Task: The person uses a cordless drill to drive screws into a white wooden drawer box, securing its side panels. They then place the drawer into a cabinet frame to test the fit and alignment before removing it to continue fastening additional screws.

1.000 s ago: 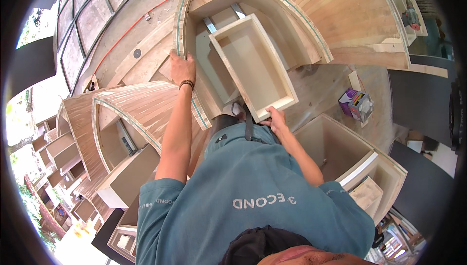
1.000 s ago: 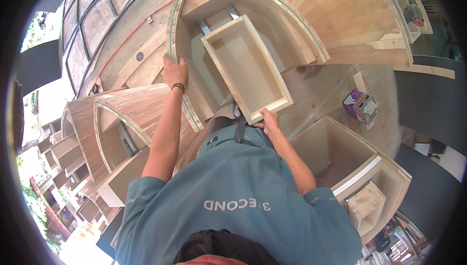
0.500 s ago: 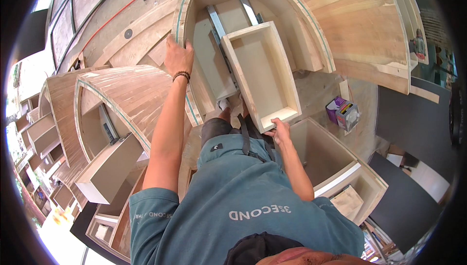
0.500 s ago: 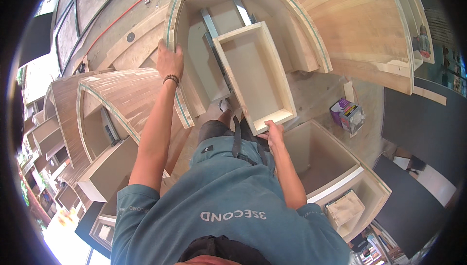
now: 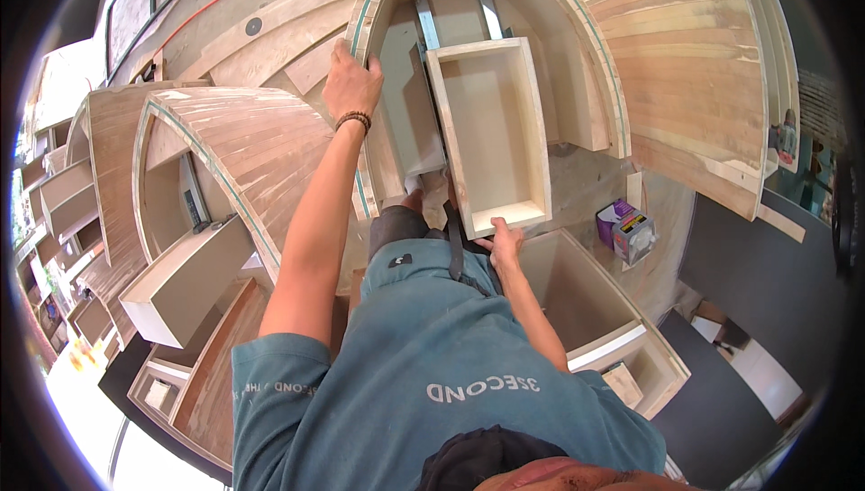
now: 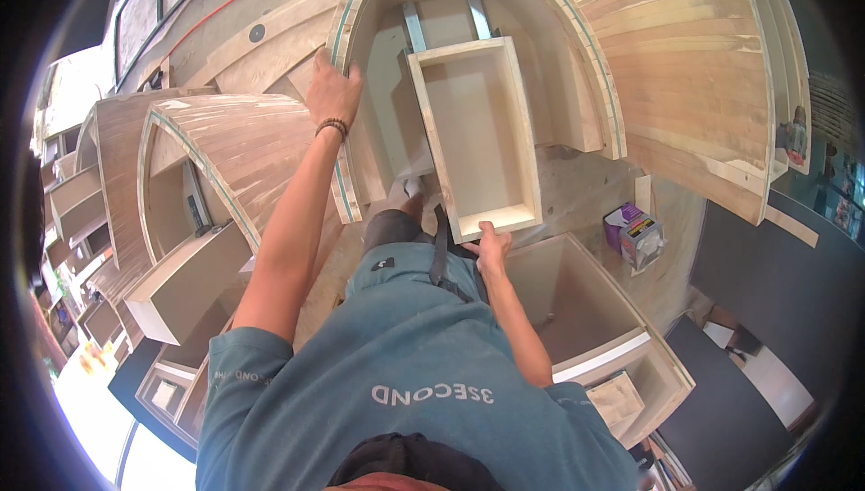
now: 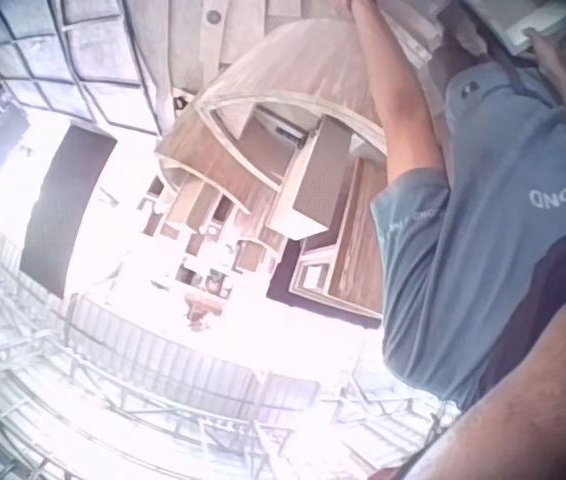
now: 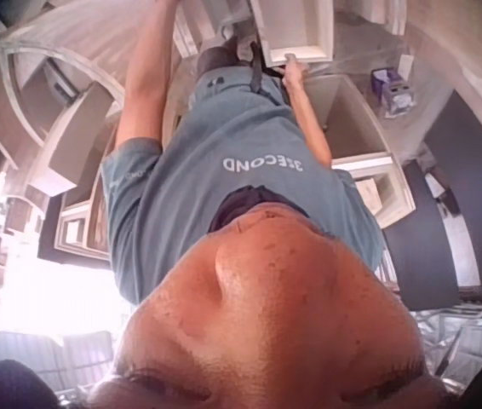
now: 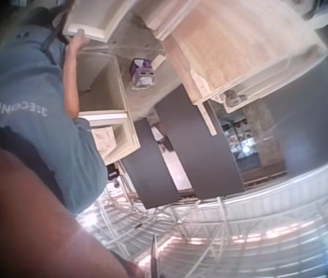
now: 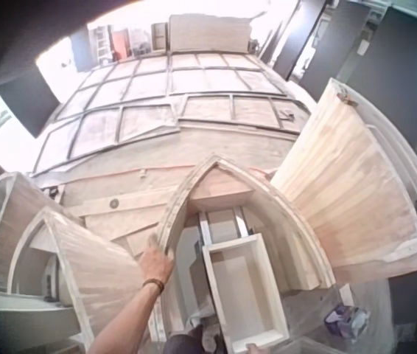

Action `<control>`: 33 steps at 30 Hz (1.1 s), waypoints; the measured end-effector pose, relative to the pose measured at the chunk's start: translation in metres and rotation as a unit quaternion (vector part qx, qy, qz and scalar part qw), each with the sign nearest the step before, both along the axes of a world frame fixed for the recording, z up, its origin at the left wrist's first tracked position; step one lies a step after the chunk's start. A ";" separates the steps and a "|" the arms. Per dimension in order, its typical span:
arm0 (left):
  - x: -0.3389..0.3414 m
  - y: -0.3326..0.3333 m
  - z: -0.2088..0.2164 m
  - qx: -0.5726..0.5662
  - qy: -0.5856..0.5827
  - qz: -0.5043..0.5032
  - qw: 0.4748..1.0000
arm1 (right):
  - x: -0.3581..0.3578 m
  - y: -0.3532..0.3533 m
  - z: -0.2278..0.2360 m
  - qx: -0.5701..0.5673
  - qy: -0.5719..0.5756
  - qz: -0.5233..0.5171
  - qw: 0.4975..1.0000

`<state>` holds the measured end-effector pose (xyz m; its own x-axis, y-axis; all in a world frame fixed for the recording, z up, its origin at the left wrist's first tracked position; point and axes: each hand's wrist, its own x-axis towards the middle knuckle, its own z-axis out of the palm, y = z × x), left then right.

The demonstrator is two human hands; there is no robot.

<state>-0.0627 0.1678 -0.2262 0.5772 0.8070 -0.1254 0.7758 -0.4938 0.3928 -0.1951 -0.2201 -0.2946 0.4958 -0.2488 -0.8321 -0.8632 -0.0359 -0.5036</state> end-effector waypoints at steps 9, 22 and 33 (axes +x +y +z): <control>-0.003 0.000 0.000 0.005 -0.016 -0.004 1.000 | 0.017 -0.001 0.006 0.041 0.010 0.019 0.999; -0.001 0.002 -0.006 0.005 -0.008 -0.003 1.000 | 0.102 0.055 -0.005 0.246 -0.059 0.026 0.967; -0.006 0.002 -0.005 -0.017 0.006 -0.017 1.000 | 0.113 0.060 -0.017 0.274 -0.053 -0.044 0.959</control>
<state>-0.0690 0.1696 -0.2314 0.6025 0.7821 -0.1593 0.7635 -0.5066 0.4005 -0.0816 -0.1596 -0.3113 0.5817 0.1663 -0.7962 -0.7939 0.3294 -0.5111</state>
